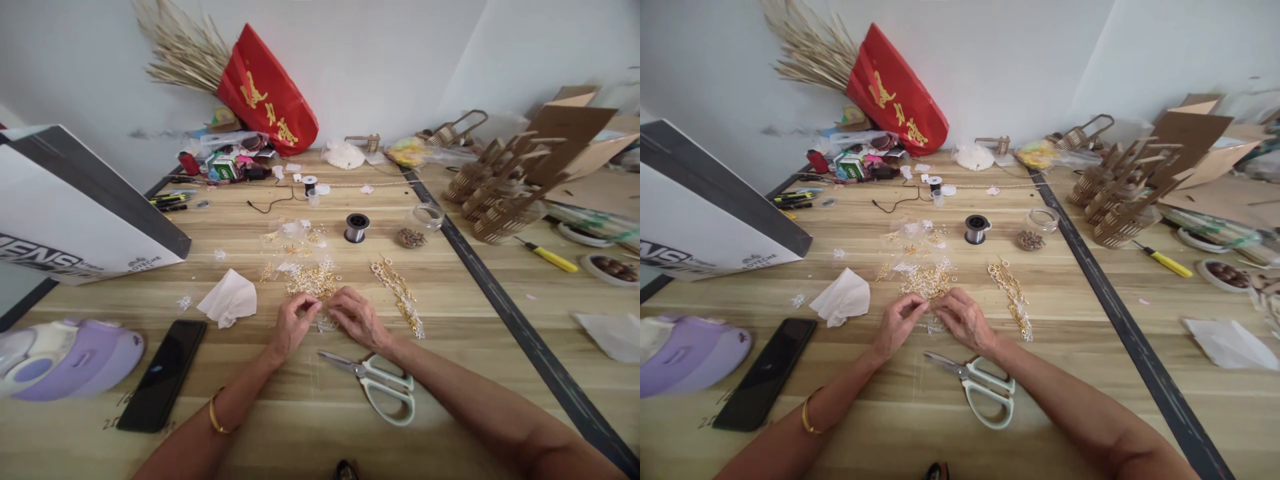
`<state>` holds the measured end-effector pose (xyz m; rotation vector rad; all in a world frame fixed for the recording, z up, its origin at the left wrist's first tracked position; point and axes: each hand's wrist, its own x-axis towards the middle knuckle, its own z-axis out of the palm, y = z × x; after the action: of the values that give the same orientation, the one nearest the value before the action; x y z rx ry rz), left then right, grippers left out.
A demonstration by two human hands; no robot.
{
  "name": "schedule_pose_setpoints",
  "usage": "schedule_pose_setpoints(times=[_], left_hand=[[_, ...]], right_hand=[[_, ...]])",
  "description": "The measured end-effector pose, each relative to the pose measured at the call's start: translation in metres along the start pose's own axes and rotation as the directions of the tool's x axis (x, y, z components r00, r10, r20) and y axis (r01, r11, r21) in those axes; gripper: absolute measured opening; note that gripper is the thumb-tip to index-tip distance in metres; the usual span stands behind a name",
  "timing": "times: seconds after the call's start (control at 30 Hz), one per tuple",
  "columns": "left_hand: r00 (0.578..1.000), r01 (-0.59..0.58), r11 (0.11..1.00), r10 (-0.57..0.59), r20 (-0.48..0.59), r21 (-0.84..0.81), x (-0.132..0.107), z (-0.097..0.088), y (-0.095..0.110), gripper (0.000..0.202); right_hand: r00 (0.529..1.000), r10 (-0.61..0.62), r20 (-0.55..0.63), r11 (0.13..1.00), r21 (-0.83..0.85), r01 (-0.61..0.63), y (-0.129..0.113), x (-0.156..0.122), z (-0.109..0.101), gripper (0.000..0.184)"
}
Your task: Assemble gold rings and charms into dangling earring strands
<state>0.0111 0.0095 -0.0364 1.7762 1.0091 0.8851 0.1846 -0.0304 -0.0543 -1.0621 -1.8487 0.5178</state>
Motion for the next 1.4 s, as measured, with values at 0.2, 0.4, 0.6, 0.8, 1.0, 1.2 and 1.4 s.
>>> schedule_pose_setpoints(times=[0.2, 0.4, 0.6, 0.8, 1.0, 1.2, 1.4], left_hand=[[1.000, -0.024, 0.999, 0.023, 0.021, 0.032, -0.0008, 0.0037, 0.0027, 0.017], [0.998, -0.041, 0.997, 0.038, 0.054, 0.064, -0.0022, 0.0057, 0.0051, 0.016], [0.999, -0.010, 1.000, 0.009, 0.032, 0.029, -0.0027, 0.0069, 0.0049, 0.016], [0.998, -0.053, 0.998, 0.052, 0.024, 0.024, -0.0031, 0.0082, 0.0068, 0.016], [0.998, -0.046, 0.998, 0.044, 0.038, 0.050, -0.0018, 0.0068, 0.0030, 0.017], [1.000, -0.009, 0.999, 0.008, 0.029, 0.051, -0.0010, 0.0080, 0.0042, 0.016], [0.999, 0.033, 0.999, -0.033, 0.010, 0.022, 0.0015, 0.0092, 0.0075, 0.015]], right_hand=[[1.000, 0.003, 0.003, 0.999, 0.047, -0.003, 0.0010, 0.0004, 0.0003, 0.009], [1.000, 0.006, 0.018, 0.999, 0.033, -0.006, 0.0013, 0.0003, 0.0001, 0.010], [1.000, 0.003, 0.008, 1.000, 0.015, -0.003, 0.0008, 0.0007, 0.0005, 0.008], [1.000, -0.012, 0.023, 1.000, 0.005, 0.012, 0.0008, 0.0006, 0.0000, 0.010], [1.000, -0.016, 0.014, 0.996, 0.087, 0.015, -0.0009, 0.0007, -0.0016, 0.008], [1.000, 0.004, -0.029, 0.996, 0.086, -0.002, -0.0010, 0.0010, -0.0014, 0.008], [0.999, 0.004, -0.044, 0.997, 0.075, -0.001, -0.0013, 0.0022, -0.0022, 0.011]])
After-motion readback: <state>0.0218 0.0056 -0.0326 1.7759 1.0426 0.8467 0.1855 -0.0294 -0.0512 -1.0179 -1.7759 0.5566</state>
